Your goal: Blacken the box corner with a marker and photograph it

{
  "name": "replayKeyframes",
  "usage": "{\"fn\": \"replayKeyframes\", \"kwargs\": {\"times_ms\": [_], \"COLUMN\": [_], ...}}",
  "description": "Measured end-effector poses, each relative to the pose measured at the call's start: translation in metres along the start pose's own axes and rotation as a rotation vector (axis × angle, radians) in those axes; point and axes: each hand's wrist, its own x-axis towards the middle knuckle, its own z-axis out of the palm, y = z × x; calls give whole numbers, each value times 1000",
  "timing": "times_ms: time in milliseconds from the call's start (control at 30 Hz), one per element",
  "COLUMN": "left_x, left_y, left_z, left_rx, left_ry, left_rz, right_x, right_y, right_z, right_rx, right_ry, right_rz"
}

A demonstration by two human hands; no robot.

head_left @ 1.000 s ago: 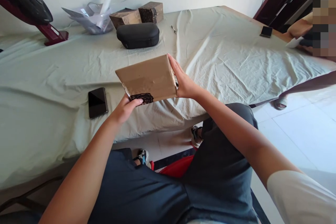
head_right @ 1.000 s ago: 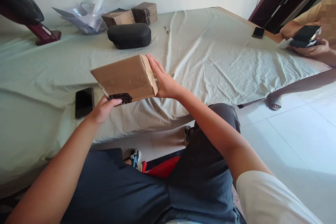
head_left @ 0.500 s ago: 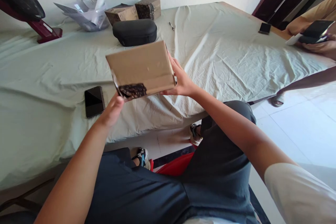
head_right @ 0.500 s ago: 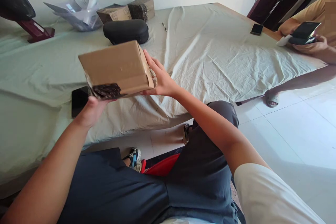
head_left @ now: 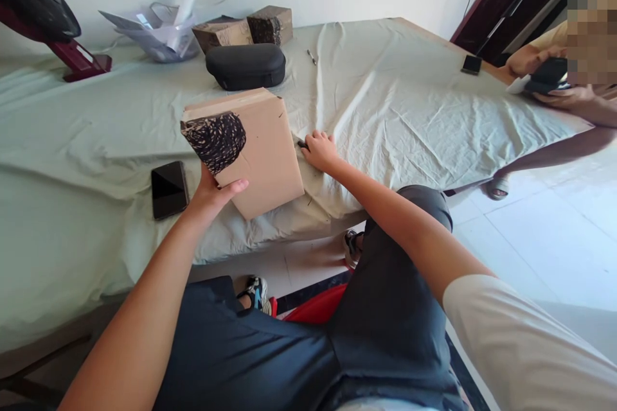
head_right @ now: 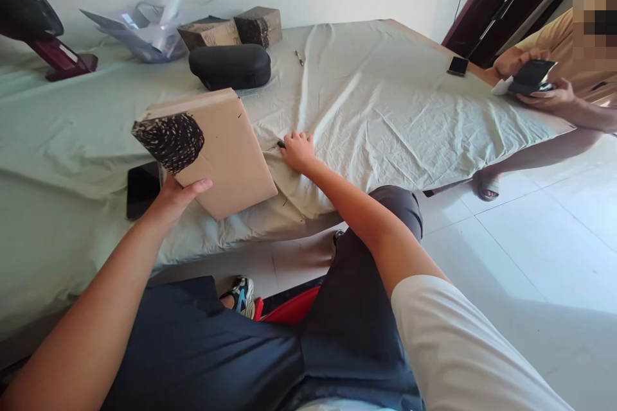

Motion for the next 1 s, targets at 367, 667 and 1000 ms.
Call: {"fn": "replayKeyframes", "kwargs": {"times_ms": [367, 667, 1000], "left_x": [2, 3, 4], "left_y": [22, 39, 62], "left_z": [14, 27, 43], "left_rx": [-22, -116, -179], "left_ry": [-13, 3, -12], "left_rz": [-28, -99, -272], "right_x": [-22, -63, -57], "right_y": [-11, 1, -3], "right_z": [-16, -67, -117], "right_rx": [16, 241, 1379], "right_ry": [-91, -288, 182], "right_rz": [117, 115, -186]}}
